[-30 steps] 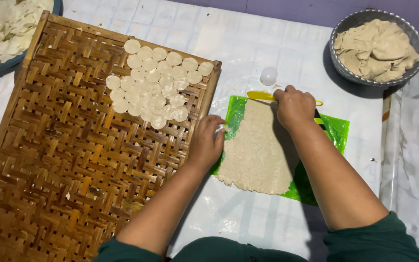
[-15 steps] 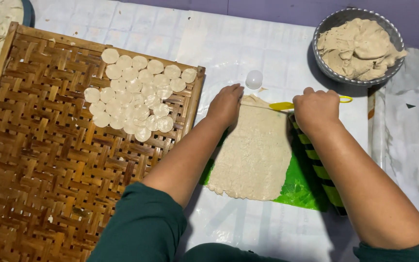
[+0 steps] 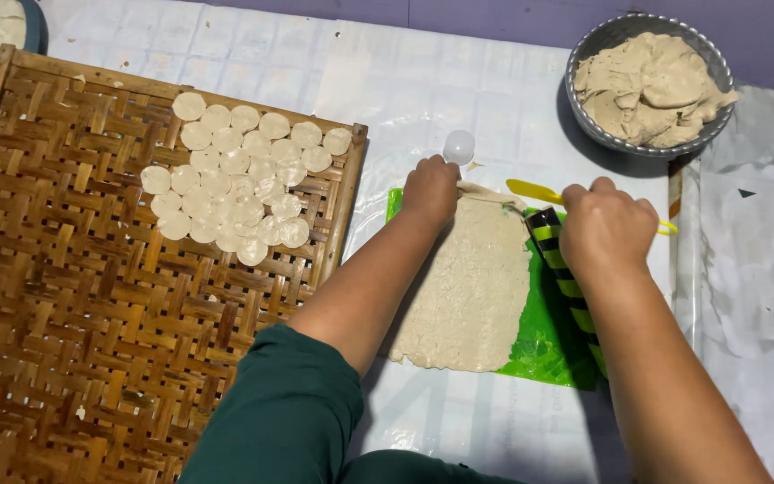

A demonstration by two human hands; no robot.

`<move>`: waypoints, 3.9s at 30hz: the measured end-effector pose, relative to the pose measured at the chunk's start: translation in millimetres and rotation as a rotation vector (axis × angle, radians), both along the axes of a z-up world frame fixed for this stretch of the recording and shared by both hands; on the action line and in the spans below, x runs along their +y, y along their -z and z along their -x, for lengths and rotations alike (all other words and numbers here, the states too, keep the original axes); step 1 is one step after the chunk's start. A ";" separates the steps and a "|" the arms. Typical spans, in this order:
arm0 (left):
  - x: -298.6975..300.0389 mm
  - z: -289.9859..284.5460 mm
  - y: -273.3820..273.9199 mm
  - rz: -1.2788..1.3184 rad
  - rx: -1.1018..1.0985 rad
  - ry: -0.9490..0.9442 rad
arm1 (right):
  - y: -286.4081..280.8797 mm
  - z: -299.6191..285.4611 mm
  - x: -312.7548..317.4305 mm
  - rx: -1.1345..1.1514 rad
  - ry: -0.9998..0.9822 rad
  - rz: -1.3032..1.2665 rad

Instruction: Rolling out dough on a mat and cutting it into small circular pieces to be placed on a woven tray.

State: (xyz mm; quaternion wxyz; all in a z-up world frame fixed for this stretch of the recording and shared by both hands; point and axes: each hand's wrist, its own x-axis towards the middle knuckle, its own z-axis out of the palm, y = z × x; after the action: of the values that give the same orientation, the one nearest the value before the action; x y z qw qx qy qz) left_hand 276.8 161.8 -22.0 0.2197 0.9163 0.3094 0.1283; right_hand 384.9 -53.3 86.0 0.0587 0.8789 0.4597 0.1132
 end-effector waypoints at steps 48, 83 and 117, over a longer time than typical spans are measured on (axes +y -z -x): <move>-118.4 257.6 -56.6 0.150 -0.319 -0.187 | 47.8 202.1 -65.9 0.624 -0.339 -0.230; -195.7 256.8 -31.6 0.214 -0.189 -0.033 | 66.4 184.4 -129.6 0.980 0.100 -0.175; -185.1 258.5 -45.1 0.212 -0.201 -0.025 | 108.4 9.7 -168.1 0.438 0.407 -0.466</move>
State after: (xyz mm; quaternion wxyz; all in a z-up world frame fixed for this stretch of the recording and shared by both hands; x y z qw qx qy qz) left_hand 18.3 -23.3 23.1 0.3435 0.8664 0.3093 0.1888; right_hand 375.2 -221.4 -22.4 -0.2212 0.9454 0.2393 0.0100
